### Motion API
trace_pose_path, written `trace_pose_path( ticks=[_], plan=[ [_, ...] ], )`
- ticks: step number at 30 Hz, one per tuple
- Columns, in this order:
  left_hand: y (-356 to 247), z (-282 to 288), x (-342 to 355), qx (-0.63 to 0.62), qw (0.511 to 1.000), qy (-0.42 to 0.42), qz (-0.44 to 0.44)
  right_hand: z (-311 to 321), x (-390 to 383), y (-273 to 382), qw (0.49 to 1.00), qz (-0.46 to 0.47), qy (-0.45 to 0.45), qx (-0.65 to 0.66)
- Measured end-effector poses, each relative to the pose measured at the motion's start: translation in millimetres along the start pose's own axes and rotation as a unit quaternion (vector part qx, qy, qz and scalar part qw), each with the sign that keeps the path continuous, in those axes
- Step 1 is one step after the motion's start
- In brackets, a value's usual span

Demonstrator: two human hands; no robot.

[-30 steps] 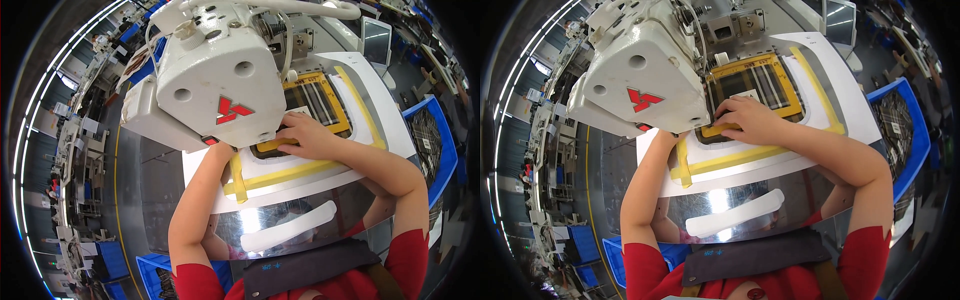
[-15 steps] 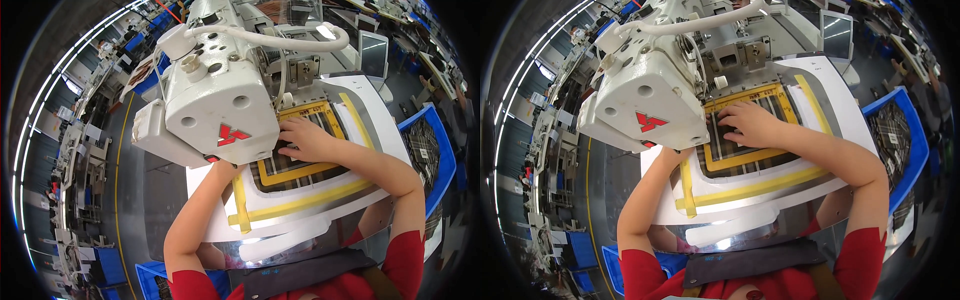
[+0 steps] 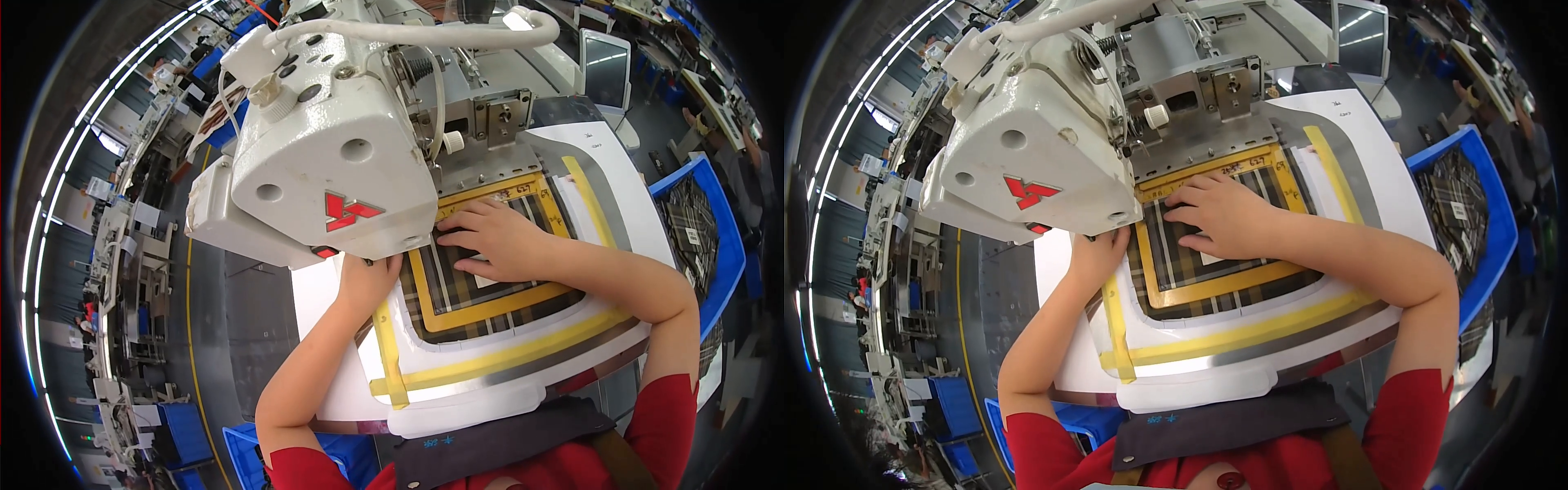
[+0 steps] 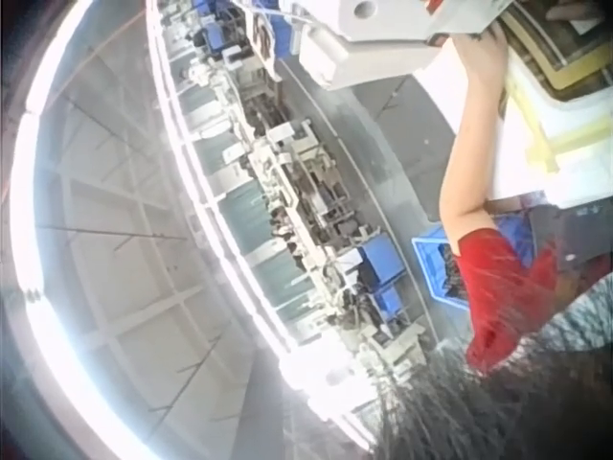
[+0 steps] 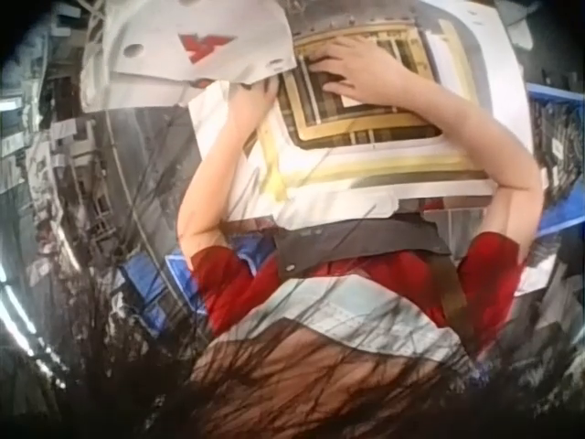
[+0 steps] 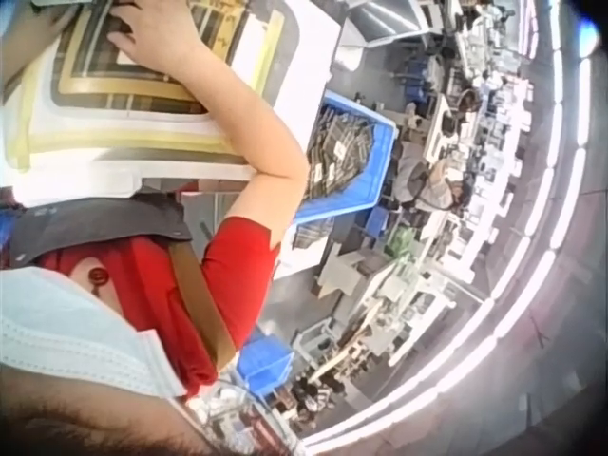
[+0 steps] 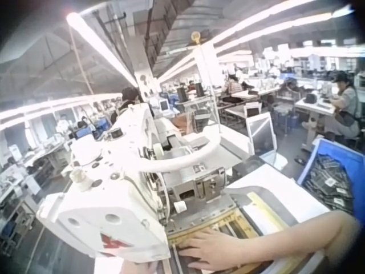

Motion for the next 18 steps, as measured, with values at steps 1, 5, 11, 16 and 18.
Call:
trace_pose_path(
  ticks=[1, 5, 11, 16, 18],
  plan=[
    [-3.8, 3.6, -3.2, 0.038, 0.999, -0.023, -0.012, -0.2, -0.8, 3.0, 1.0, -0.001, 0.001, 0.002],
    [-10.0, 11.3, -9.7, 0.05, 0.998, -0.04, -0.002, 1.8, -2.5, 14.4, 1.0, 0.004, -0.002, 0.008],
    [-11.5, 17.4, -15.4, 0.045, 0.996, 0.03, 0.065, 7.5, -14.0, 19.7, 0.999, -0.014, -0.029, -0.041],
    [-30.4, 37.5, -40.2, -0.006, 0.992, 0.095, 0.083, 39.9, -77.2, 0.3, 0.978, -0.149, -0.022, -0.143],
    [-54.0, 39.4, -47.5, 0.013, 0.994, 0.103, -0.024, 48.0, -94.7, -2.1, 0.974, -0.153, -0.039, -0.163]
  ],
)
Point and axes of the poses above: each hand's wrist, its own x-axis towards the middle knuckle, its own z-axis out of the back of the hand, y = z × x, the point moved 7 cm from there along x, towards the middle knuckle, and after that the axes turned 6 degrees about z, right-handed, at the moved point
